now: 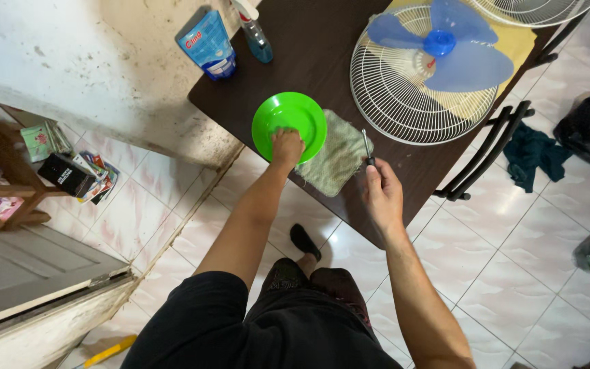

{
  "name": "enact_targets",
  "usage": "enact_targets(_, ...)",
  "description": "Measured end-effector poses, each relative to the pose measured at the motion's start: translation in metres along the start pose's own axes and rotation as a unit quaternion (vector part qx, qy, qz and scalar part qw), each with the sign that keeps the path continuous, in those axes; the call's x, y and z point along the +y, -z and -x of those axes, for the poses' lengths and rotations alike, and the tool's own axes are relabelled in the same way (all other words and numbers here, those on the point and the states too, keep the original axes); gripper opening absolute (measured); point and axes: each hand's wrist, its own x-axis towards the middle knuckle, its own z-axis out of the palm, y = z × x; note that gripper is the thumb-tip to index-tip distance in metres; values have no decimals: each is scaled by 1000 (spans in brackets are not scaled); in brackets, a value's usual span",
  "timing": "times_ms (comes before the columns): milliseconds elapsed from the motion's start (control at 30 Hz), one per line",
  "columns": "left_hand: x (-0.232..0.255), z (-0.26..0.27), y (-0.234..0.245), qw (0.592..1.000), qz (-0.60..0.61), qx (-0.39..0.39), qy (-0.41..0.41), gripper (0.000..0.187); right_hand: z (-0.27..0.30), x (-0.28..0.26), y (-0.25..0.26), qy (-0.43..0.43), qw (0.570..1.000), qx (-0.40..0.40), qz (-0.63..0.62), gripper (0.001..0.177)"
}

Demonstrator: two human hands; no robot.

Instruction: The person uses a screwdriver to loosen and tighten screws on the motor housing of a standing electric fan. They wipe the motor housing with a cloth and repeatedly adjust the central shaft area while holding the fan steady.

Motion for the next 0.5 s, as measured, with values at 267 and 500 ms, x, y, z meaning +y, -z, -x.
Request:
enact_targets(267,-2,4,65,830,542,126,41,22,-12,6,-16,-5,998,-66,-4,28)
enact_targets(500,-77,177,208,584,730,271,229,13,3,19,-91,-5,961,-274,19,27)
